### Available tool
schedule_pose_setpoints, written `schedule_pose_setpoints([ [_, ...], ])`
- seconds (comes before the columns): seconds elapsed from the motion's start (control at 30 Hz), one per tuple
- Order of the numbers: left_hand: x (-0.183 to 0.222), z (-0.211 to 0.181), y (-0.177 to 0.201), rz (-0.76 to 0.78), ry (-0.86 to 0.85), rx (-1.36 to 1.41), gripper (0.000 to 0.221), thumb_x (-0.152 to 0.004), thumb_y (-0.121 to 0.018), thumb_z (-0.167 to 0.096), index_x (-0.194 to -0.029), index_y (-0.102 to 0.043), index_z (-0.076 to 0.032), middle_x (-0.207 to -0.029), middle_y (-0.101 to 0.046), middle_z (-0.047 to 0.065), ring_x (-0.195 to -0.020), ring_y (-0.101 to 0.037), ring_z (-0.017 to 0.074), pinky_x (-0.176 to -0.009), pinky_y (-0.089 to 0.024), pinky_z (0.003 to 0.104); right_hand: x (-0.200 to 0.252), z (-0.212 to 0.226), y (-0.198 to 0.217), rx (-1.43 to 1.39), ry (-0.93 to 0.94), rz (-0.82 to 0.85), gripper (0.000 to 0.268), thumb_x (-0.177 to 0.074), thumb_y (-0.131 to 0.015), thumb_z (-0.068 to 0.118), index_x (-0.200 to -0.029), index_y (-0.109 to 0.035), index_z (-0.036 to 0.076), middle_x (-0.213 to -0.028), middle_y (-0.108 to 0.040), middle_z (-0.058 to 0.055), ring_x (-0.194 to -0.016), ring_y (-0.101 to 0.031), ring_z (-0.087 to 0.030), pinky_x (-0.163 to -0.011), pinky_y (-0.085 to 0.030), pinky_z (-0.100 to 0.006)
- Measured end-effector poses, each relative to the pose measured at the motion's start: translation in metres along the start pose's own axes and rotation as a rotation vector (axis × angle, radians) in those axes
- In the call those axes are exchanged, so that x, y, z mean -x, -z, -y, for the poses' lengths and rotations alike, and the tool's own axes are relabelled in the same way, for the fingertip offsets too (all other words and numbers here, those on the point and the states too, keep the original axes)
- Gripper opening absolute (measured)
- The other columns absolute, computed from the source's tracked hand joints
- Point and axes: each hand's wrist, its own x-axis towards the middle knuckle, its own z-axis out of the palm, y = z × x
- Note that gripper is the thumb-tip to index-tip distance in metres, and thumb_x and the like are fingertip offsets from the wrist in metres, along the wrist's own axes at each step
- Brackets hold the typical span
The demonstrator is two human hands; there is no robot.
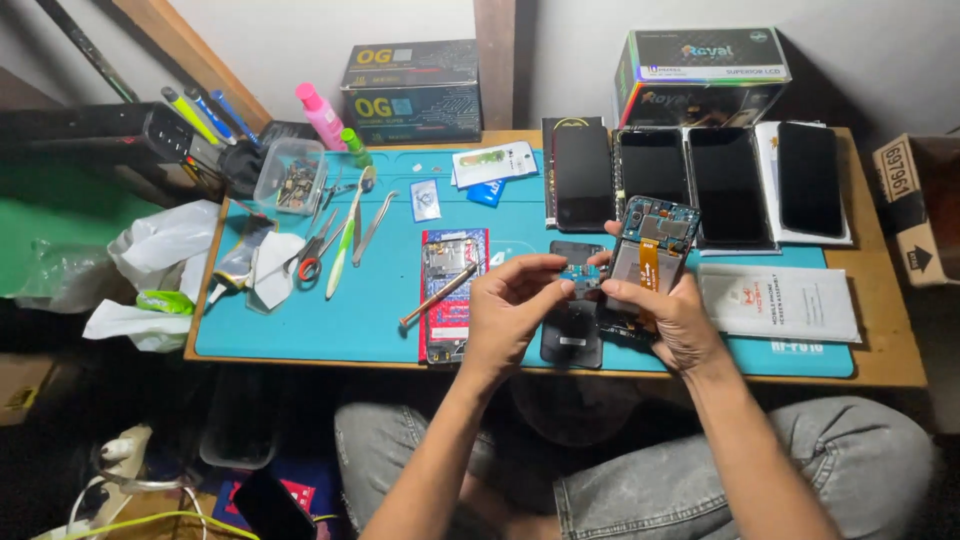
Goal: The person is repairing a mobile phone by disassembling it, inspecting the internal components like the motherboard and battery, and then reassembling them.
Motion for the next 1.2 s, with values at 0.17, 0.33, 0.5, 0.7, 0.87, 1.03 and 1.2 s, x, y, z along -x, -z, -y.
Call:
schedule_pose_setpoints([
  [0.17, -0.011, 0.008, -0.001, 0.029, 0.029, -0.019, 0.035, -0.079, -0.094, 0.004, -0.112, -0.083, 0.001, -0.085, -0.082, 0.016, -0.078, -0.081, 0.0193, -0.071, -0.07, 0.033, -0.008, -0.005, 0.01, -0.024, 0.0, 0.019, 0.086, -0.074, -0.081, -0.007, -0.156, -0.056, 0.0, -0.112, -0.075, -0.026, -0.101, -0.074, -0.032, -0.094, -0.064, -0.054],
  [0.33, -0.011, 0.0, -0.004, 0.047, 0.055, -0.068, 0.034, -0.078, -0.094, 0.002, -0.111, -0.085, 0.0, -0.086, -0.082, 0.014, -0.081, -0.079, 0.0146, -0.075, -0.068, 0.031, -0.008, -0.006, 0.012, 0.0, 0.006, 0.024, 0.086, -0.076, -0.081, -0.005, -0.158, -0.054, 0.0, -0.107, -0.075, -0.023, -0.099, -0.074, -0.029, -0.097, -0.062, -0.052],
  [0.5, -0.012, 0.009, 0.002, 0.049, 0.07, -0.076, 0.036, -0.078, -0.096, -0.001, -0.112, -0.084, -0.002, -0.086, -0.082, 0.013, -0.082, -0.078, 0.0132, -0.079, -0.067, 0.03, -0.009, -0.011, 0.015, 0.004, 0.026, 0.02, 0.086, -0.076, -0.081, -0.007, -0.157, -0.055, 0.0, -0.107, -0.076, -0.023, -0.1, -0.074, -0.029, -0.098, -0.062, -0.051],
  [0.7, -0.011, -0.001, -0.004, 0.048, 0.095, -0.06, 0.025, -0.082, -0.092, -0.001, -0.106, -0.084, -0.001, -0.083, -0.082, 0.013, -0.079, -0.077, 0.0126, -0.073, -0.066, 0.028, -0.01, -0.009, 0.012, -0.003, 0.033, 0.024, 0.083, -0.078, -0.08, -0.006, -0.156, -0.055, -0.001, -0.104, -0.075, -0.024, -0.091, -0.076, -0.028, -0.09, -0.065, -0.049],
  [0.87, -0.015, 0.007, -0.009, 0.033, 0.076, -0.043, 0.031, -0.084, -0.091, -0.003, -0.113, -0.082, -0.003, -0.085, -0.081, 0.012, -0.079, -0.076, 0.0119, -0.072, -0.066, 0.026, -0.009, -0.008, 0.009, -0.02, 0.042, 0.023, 0.08, -0.08, -0.079, -0.006, -0.156, -0.055, -0.002, -0.105, -0.075, -0.023, -0.088, -0.078, -0.027, -0.085, -0.067, -0.047],
  [1.03, -0.013, 0.015, -0.019, -0.026, 0.041, -0.001, 0.029, -0.087, -0.088, -0.004, -0.115, -0.081, -0.006, -0.087, -0.08, 0.012, -0.08, -0.078, 0.0137, -0.072, -0.067, 0.026, -0.008, -0.005, 0.005, -0.034, 0.053, -0.013, 0.077, -0.082, -0.078, -0.004, -0.156, -0.055, -0.002, -0.11, -0.074, -0.021, -0.089, -0.077, -0.024, -0.084, -0.069, -0.043],
  [1.2, -0.013, 0.016, -0.009, -0.01, 0.041, -0.017, 0.033, -0.083, -0.092, -0.002, -0.114, -0.082, -0.001, -0.086, -0.08, 0.013, -0.074, -0.078, 0.0125, -0.07, -0.068, 0.026, -0.006, -0.001, 0.001, -0.021, 0.055, -0.016, 0.076, -0.081, -0.078, -0.003, -0.154, -0.056, -0.004, -0.111, -0.074, -0.024, -0.087, -0.077, -0.025, -0.083, -0.07, -0.044],
])
